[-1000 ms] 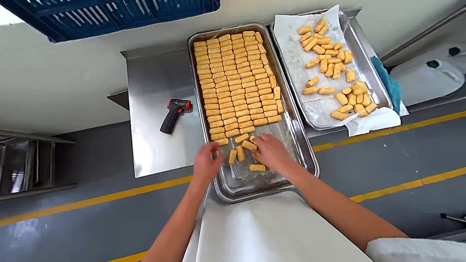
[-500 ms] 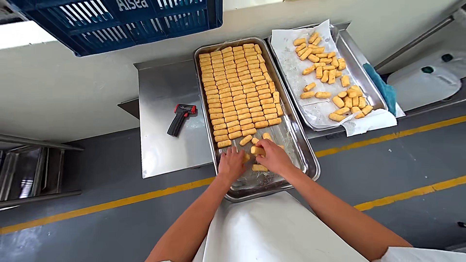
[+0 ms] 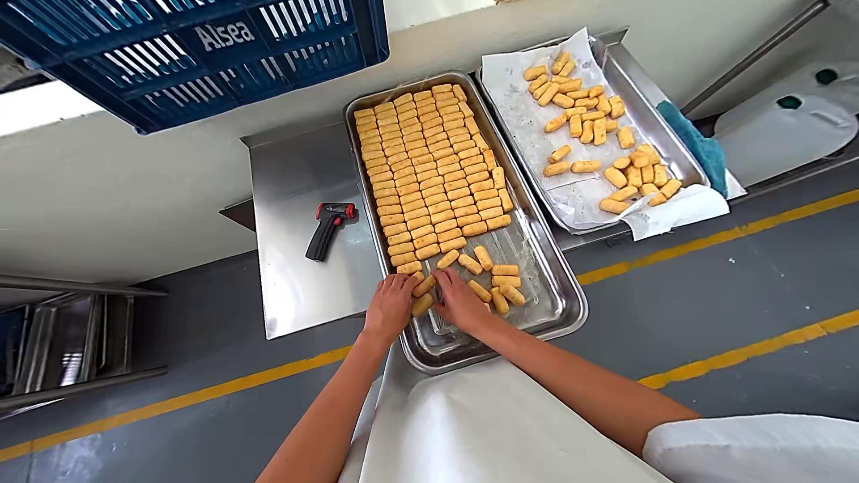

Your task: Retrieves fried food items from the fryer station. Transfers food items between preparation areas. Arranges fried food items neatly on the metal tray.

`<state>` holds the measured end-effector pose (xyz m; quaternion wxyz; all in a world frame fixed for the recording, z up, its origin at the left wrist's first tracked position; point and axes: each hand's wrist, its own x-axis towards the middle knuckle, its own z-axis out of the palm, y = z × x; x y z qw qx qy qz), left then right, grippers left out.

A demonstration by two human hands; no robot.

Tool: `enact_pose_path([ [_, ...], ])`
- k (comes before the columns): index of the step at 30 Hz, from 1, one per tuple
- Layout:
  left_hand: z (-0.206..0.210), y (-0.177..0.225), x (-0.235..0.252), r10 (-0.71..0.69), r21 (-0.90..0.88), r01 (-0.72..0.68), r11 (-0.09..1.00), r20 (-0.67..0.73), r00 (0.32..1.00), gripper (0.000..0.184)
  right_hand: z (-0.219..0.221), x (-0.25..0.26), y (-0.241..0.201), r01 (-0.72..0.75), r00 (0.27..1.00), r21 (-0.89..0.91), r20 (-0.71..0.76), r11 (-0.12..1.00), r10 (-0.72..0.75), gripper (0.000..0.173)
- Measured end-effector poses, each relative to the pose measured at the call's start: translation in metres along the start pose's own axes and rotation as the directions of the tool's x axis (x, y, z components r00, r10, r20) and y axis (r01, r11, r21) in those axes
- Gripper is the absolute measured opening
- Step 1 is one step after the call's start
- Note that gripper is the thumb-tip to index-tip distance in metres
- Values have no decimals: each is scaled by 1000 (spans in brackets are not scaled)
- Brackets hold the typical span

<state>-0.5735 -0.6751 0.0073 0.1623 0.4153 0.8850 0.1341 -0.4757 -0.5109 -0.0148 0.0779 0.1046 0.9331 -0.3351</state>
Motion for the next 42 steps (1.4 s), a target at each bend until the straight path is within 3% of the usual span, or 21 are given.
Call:
enact_pose_path([
  [3,1,5,-2,-39,63,39,997,5,999,40,3,4,-1,43,998,-10,37,999,-42,77],
  [9,-5,4,-10,-63,28,59,998,132,989,66,12,-2,-2,-44,999,222,16,974,41,52],
  [12,0,2,-12,-46,39,43,998,96,994,67,10,-5,-11,-62,997,267,51,962,50,65],
  [15,4,2,-11,-43,54,40,998,63,997,56,11,-5,-7,-8,999,186,51,982,-1,72],
  [17,9,0,-15,-14,47,15,999,-7,1000,47,12,-5,-1,43,999,123,21,991,-46,64],
  [19,15,-2,-22,16,53,-12,999,-84,996,39,13,-6,4,81,997,73,-6,994,-81,45],
  [21,19,0,-28,4,97,1,995,-56,998,41,14,-8,7,86,996,48,-16,995,-85,36],
  [23,24,4,-31,10,116,-6,993,-38,999,34,13,-10,5,40,999,89,-7,995,-40,44],
  [27,26,4,-27,39,100,-20,995,-191,981,17,9,-5,-6,-117,993,249,28,961,113,68],
  [30,30,4,-23,31,112,-3,994,-249,968,21,8,0,-14,-112,994,272,36,956,106,65],
  [33,36,1,-23,67,110,-41,993,-244,967,37,8,3,-16,-157,986,352,-3,923,168,64],
  [37,34,6,-18,49,104,-31,994,-170,984,48,2,9,-20,-87,994,387,90,918,56,62],
  [39,33,8,-16,30,111,-15,994,-132,991,45,-6,13,-17,-48,997,351,69,935,26,49],
  [42,29,8,-11,-33,135,40,990,-53,998,52,-27,20,0,60,994,31,-94,998,-57,41],
])
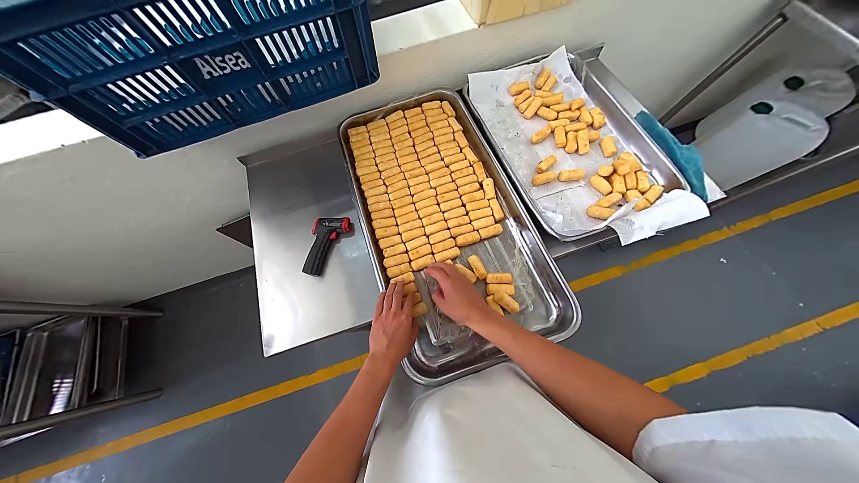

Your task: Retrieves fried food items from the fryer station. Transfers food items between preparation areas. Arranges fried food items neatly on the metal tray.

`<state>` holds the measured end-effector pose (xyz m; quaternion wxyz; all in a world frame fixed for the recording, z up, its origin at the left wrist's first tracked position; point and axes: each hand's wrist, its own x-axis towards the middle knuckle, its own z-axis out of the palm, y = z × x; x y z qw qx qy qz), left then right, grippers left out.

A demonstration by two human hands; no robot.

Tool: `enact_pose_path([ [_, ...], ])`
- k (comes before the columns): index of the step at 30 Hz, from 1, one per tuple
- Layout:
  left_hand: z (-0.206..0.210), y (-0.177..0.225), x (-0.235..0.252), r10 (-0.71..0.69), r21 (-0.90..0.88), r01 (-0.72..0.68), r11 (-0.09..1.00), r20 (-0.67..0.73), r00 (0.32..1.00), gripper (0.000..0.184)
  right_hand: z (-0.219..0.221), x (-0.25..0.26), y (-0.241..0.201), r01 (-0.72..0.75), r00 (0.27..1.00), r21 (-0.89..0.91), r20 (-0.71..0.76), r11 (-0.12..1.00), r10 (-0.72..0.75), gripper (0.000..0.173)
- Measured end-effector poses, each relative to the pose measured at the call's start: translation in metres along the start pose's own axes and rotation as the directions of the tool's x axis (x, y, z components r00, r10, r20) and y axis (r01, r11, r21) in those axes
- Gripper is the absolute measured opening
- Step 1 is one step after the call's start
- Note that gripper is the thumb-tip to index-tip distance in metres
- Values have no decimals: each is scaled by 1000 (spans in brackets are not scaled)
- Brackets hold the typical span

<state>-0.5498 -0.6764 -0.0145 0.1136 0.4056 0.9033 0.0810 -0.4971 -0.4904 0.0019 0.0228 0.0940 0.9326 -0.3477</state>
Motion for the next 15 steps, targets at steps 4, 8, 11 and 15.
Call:
enact_pose_path([
  [4,-7,-1,4,-72,48,67,997,125,990,65,-7,19,31,44,999,-354,38,934,-33,39],
  [8,-15,-1,10,-88,60,78,995,179,980,66,-6,25,41,157,987,-430,50,889,-150,25],
  [11,-17,3,13,-99,26,96,995,168,981,71,1,30,27,184,983,-407,58,895,-176,21],
  [15,-18,15,30,3,-40,-3,999,-8,1000,55,7,41,23,197,980,-279,62,940,-187,20],
])
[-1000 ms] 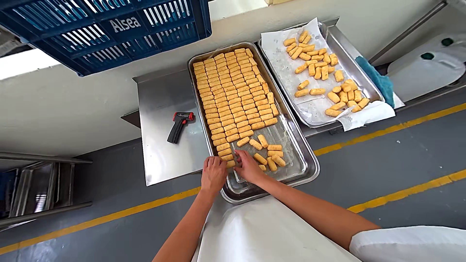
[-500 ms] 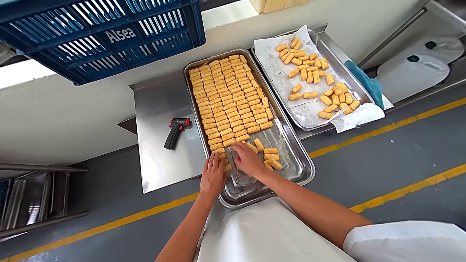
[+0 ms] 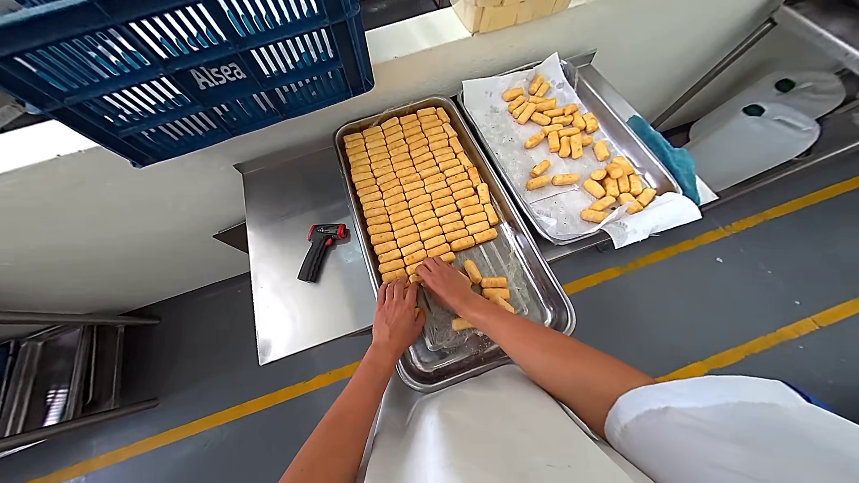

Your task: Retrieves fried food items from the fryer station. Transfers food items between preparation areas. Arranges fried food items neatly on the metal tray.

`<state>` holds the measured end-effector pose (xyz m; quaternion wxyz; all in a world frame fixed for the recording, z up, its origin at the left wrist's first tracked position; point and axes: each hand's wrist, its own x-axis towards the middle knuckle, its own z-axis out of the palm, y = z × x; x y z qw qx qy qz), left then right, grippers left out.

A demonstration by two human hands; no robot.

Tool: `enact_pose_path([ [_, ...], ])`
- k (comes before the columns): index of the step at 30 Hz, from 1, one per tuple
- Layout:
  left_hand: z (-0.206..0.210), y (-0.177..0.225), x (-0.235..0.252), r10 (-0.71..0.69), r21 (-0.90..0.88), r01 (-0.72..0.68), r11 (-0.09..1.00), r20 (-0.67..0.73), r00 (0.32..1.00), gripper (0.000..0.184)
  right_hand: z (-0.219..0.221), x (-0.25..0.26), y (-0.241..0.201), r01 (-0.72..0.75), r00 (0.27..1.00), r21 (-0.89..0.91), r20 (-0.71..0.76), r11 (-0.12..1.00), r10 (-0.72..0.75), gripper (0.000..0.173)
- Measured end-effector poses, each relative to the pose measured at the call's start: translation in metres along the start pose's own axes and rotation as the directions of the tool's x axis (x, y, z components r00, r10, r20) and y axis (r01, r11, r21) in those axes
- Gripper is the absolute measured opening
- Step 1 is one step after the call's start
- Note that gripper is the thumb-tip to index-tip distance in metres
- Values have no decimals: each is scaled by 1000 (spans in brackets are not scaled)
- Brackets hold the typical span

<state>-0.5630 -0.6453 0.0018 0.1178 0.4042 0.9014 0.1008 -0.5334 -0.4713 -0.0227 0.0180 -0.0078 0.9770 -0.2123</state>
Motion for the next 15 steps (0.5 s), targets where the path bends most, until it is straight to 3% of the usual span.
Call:
enact_pose_path([
  [2,1,7,17,16,5,-16,1000,-16,1000,40,-13,-2,4,-31,999,67,18,997,30,19],
  [4,1,9,35,-17,26,16,1000,50,999,32,-40,-9,12,-167,986,72,19,983,166,26],
  [7,1,6,53,-66,39,63,997,54,996,26,-71,-26,33,-422,897,-52,119,905,425,62],
  [9,-1,8,55,-82,38,80,996,60,995,25,-67,-36,40,-476,841,-137,218,869,495,77],
  [11,-6,6,54,-94,-17,94,995,29,995,24,-53,-38,44,-455,840,-145,258,879,477,70],
  [15,-20,-12,35,-166,-212,143,967,-93,982,23,-45,-40,25,-351,913,-35,209,936,351,58],
])
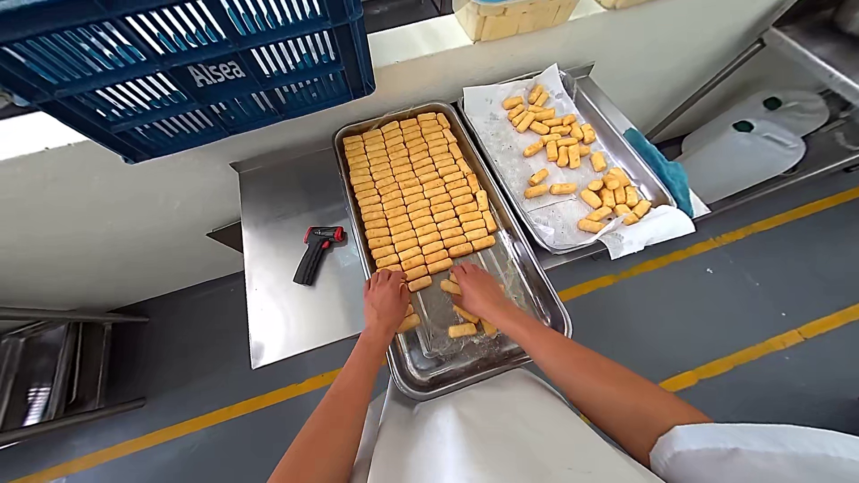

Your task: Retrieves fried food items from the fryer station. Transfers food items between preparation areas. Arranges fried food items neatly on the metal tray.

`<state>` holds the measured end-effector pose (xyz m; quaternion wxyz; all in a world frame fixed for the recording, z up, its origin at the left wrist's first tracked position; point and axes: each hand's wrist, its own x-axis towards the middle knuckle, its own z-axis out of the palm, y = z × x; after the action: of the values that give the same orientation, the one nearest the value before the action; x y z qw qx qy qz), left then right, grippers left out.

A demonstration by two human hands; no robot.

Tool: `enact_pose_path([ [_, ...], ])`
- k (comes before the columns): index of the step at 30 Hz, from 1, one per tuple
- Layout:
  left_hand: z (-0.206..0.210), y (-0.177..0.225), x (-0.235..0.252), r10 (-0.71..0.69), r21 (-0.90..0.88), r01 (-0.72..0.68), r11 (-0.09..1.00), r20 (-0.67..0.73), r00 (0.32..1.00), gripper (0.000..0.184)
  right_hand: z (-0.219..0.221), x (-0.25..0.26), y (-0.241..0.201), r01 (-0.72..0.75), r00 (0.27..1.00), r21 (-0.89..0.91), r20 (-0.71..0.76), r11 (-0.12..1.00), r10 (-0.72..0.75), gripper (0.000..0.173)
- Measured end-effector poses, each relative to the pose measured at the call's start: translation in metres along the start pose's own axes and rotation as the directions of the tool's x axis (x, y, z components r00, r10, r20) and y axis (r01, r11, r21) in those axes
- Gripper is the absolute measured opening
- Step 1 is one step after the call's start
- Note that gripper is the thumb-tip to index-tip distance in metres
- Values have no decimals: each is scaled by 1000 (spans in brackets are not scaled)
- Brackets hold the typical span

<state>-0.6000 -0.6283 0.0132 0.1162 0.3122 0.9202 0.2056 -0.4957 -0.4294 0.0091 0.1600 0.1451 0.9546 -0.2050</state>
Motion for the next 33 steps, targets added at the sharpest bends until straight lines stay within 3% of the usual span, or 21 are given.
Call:
enact_pose_path([
  [5,-8,-8,-13,-32,-72,29,997,-42,999,24,20,-6,-32,319,943,-25,-93,947,-320,65],
  [14,16,14,-31,139,-5,-139,990,91,986,32,41,-5,-32,177,981,174,-113,969,-159,43],
  [18,25,27,-27,163,114,-186,976,182,970,35,29,-3,-30,192,981,218,-58,957,-183,44],
  [23,29,24,-15,126,186,-161,969,190,974,30,-28,-18,26,-40,998,50,51,998,38,52],
  [27,29,32,-21,145,150,-172,974,173,974,32,-31,-25,61,-249,941,-39,227,968,251,60],
  [29,26,47,-28,197,53,-218,974,266,944,38,-30,-30,59,-309,919,-25,249,951,305,58],
  [33,46,74,-42,262,-21,-292,956,509,820,42,-31,-30,37,-374,883,-71,278,925,379,63],
])
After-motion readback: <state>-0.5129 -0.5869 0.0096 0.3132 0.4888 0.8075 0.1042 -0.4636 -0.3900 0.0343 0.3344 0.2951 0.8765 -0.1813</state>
